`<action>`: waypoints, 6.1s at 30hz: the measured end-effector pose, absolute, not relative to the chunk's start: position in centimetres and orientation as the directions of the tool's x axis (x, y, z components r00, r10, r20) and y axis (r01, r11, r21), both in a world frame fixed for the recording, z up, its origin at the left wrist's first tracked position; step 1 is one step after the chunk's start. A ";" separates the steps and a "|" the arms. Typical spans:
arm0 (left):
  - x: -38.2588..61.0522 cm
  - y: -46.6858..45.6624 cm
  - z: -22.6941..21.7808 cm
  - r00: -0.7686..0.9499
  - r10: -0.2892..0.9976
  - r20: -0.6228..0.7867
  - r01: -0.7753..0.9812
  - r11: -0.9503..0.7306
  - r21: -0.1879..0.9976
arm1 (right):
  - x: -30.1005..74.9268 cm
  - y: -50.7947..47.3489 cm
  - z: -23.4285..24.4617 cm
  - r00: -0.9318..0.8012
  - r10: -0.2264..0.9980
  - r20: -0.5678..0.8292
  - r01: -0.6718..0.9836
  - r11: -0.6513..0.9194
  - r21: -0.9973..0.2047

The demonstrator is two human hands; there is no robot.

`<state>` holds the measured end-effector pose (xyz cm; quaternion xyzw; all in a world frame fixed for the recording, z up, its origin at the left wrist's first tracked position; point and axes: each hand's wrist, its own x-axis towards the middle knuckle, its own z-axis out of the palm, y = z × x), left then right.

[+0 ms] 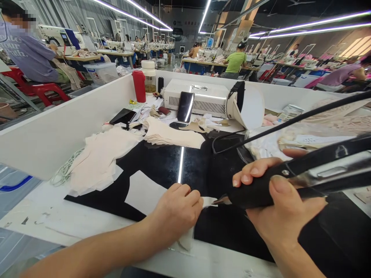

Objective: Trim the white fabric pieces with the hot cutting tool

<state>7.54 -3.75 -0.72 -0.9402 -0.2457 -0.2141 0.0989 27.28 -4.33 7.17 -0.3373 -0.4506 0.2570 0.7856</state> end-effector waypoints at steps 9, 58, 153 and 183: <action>7.5 -3.5 -0.5 0.773 0.383 0.506 0.487 -0.869 -0.086 | 27.8 -4.5 6.3 0.460 0.722 0.517 -0.118 0.627 -0.770; 6.3 -7.6 0.0 0.794 0.489 0.361 0.573 -0.801 -0.174 | 25.4 -8.9 6.2 0.524 0.665 0.532 0.003 0.623 -0.782; 0.9 -3.8 2.6 0.811 0.542 0.220 0.541 -0.838 0.072 | 24.7 -2.1 6.7 0.477 0.739 0.475 -0.134 0.595 -0.792; 5.0 -8.0 2.4 0.818 0.398 0.415 0.490 -0.861 -0.140 | 25.7 -7.6 5.6 0.371 0.763 0.529 -0.199 0.622 -0.757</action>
